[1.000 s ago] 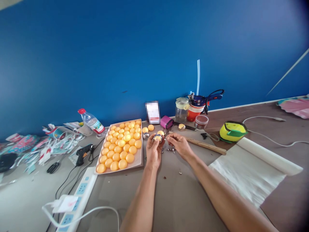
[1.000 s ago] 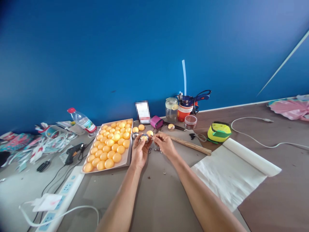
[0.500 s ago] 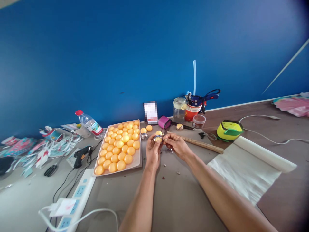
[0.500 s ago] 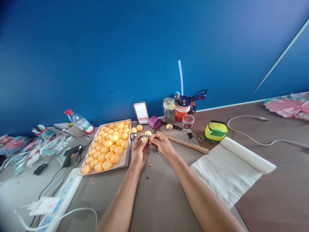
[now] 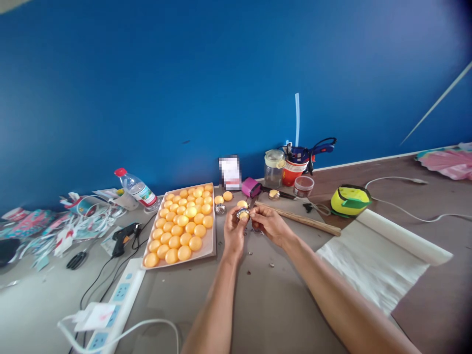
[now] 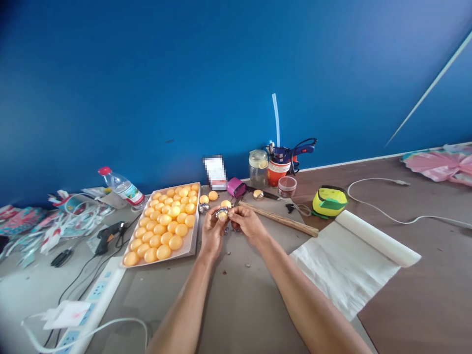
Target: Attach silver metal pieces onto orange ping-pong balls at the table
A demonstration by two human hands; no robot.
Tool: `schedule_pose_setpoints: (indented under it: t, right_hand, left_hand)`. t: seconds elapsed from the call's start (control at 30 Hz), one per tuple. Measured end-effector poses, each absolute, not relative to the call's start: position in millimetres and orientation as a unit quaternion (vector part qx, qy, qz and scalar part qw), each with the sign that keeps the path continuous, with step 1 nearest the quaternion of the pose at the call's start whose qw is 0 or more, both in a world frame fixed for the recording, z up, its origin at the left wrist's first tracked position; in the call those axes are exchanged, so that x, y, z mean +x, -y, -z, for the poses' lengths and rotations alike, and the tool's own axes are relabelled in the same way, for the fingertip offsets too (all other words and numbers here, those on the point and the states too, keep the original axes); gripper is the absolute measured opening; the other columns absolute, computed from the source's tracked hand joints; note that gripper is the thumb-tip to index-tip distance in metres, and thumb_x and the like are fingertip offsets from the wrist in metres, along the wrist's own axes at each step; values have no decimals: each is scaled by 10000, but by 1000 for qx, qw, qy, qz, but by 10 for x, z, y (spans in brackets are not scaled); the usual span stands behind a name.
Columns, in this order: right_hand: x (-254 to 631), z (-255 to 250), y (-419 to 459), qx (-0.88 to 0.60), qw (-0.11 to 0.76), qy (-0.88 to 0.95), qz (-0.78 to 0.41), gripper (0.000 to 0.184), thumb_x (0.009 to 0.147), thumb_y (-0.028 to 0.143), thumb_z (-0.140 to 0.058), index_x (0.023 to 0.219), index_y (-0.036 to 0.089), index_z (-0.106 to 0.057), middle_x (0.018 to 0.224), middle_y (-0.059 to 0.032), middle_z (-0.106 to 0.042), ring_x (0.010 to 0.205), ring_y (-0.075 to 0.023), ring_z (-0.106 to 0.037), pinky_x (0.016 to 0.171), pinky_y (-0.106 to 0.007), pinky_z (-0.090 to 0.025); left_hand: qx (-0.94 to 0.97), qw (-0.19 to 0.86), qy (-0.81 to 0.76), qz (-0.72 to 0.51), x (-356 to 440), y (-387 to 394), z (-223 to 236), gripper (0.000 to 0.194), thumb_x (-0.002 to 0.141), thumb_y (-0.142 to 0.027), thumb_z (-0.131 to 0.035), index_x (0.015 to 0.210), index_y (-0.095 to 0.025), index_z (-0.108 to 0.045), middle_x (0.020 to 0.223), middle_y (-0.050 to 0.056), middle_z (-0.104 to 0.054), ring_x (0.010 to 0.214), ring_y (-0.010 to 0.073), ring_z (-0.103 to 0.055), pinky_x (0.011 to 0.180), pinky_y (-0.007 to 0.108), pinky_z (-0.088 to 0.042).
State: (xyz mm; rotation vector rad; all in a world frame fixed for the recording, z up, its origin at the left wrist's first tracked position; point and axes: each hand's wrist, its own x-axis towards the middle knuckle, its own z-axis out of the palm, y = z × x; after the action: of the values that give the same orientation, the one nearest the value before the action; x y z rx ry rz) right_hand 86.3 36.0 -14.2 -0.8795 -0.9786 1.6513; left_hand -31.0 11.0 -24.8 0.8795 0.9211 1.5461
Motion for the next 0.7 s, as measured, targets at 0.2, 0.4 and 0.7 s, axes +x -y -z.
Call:
schedule_pose_setpoints:
  t: [0.2,0.4,0.7]
  right_hand:
    - [847,155,-354,-365,491,382,-693,325,548,374,-752,649,189,-505,488,69,-492,446,-81,-439,475,-223,-328]
    - [804,248,-383,-438,497,433,-611,257,600,367,-699,629,193,-512,440,78,-439,418,-75,-367,433,-221,-259]
    - [968,101,-372,-340,455,534,-627,246,681,408,-665,671,179,-576,529,55,-474,480,-73,-372,475,-216,-273]
  left_hand:
    - [370,519,-399,-659,-311,-103,291,410,667,-328,-753,1035,-217,-608,1023,65,-651,942,193,-595,831,295,-451]
    - [358,536,-398,-653,-299,-105,296,407,650,-309,-766,1011,-214,-606,1029,57,-649,948,185,-596,839,303,-457]
    - [304,585,-320,-681,-335,-133,181,338,690,-261,-739,995,-249,-593,973,12,-658,882,140,-617,854,307,-449]
